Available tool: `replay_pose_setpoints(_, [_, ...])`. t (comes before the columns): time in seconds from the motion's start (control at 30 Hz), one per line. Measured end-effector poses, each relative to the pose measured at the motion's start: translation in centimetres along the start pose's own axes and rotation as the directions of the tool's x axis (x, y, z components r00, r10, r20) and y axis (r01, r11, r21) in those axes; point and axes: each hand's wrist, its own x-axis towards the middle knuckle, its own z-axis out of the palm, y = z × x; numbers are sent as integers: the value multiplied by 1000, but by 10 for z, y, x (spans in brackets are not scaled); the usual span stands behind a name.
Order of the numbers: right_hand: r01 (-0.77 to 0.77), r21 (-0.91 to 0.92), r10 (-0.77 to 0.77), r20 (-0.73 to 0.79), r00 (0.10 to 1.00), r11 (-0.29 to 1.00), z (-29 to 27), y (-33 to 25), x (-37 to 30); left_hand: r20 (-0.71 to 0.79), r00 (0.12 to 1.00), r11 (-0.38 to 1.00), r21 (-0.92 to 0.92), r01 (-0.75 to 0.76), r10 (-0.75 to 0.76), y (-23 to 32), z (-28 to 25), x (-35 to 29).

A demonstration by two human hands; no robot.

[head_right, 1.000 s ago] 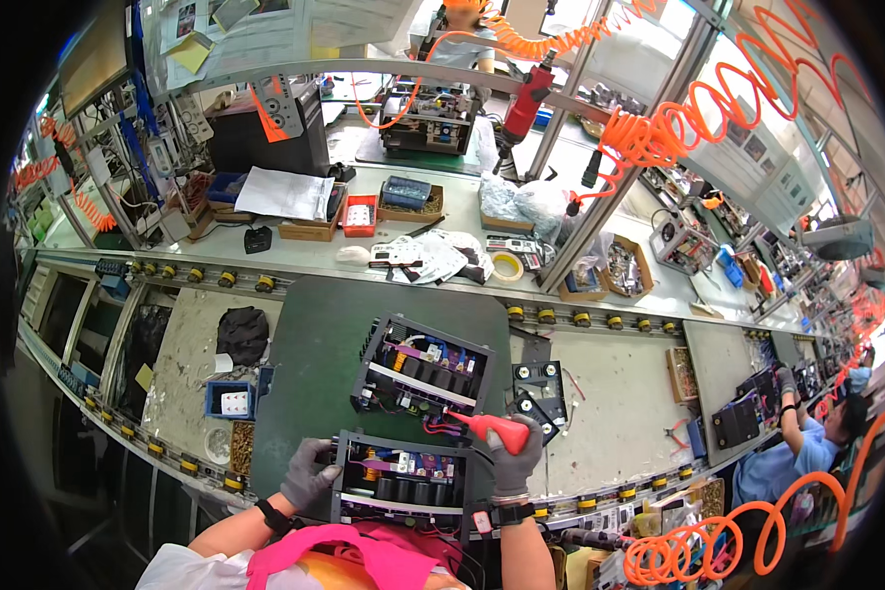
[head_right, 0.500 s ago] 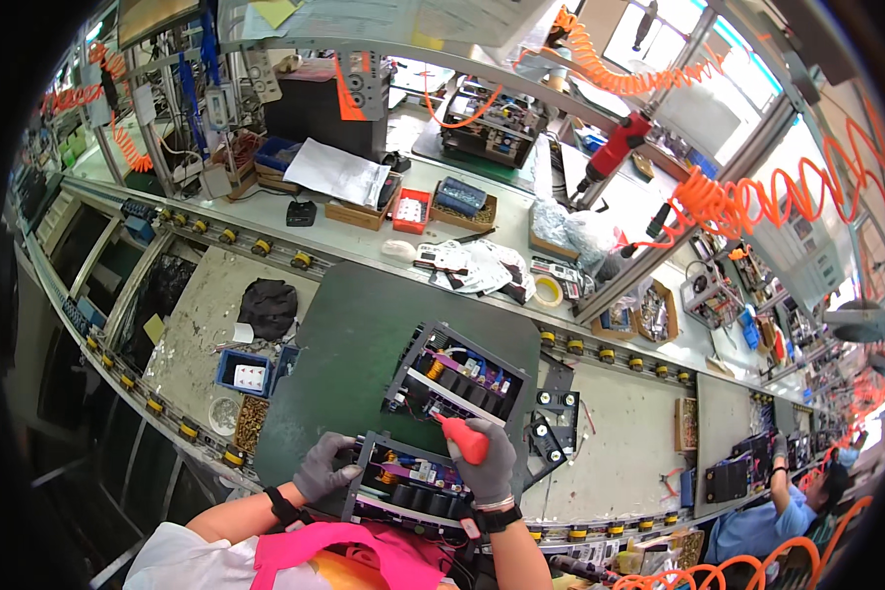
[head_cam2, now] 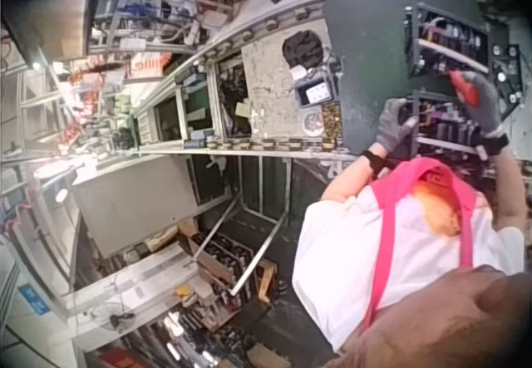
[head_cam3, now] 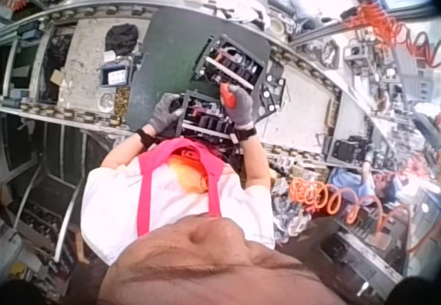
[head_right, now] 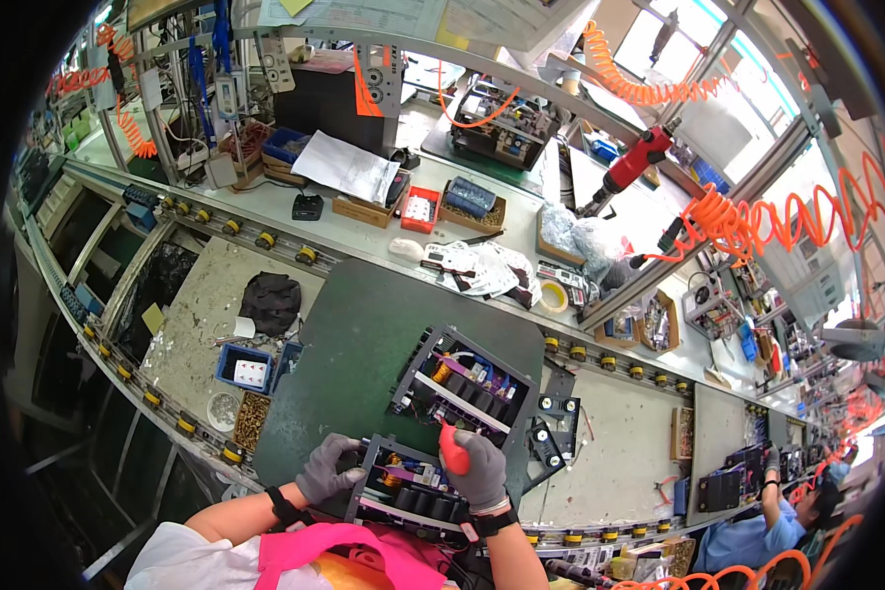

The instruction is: Assembling electronic components into a metal chassis on a factory assembly line.

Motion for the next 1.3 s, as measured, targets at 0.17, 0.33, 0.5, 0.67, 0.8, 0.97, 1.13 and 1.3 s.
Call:
replay_pose_setpoints(0.17, [-14, 15, 13, 13, 1000, 1000, 1, 1, 1, 354, 921, 983, -18, 182, -164, 12, -39, 21])
replay_pose_setpoints(0.33, [-242, 35, 241, 33, 970, 970, -14, -5, 12, 440, 826, 854, 512, 92, -352, 16, -124, 66])
replay_pose_setpoints(0.5, [-347, 296, 393, -110, 913, 890, -6, -24, 34, 191, 939, 922, 320, 217, -287, 5, -81, 103])
replay_pose_setpoints(0.67, [-275, 271, 314, -113, 943, 922, 9, -24, 42, 378, 925, 876, 455, -158, -29, -9, -25, 127])
replay_pose_setpoints(0.8, [-268, 254, 300, -98, 949, 929, 14, -20, 37, 438, 899, 896, 409, -170, -29, -14, -11, 138])
replay_pose_setpoints(0.97, [-258, 250, 288, -91, 953, 933, 12, -26, 40, 475, 879, 905, 395, -158, -53, -25, -5, 144])
replay_pose_setpoints(1.13, [-218, 186, 231, -54, 971, 958, 11, -27, 36, 455, 889, 924, 318, -215, 50, -58, 3, 143])
replay_pose_setpoints(1.3, [83, -15, -81, 73, 994, 996, 4, -29, 33, 461, 874, 942, 200, -270, 152, -62, 6, 156])
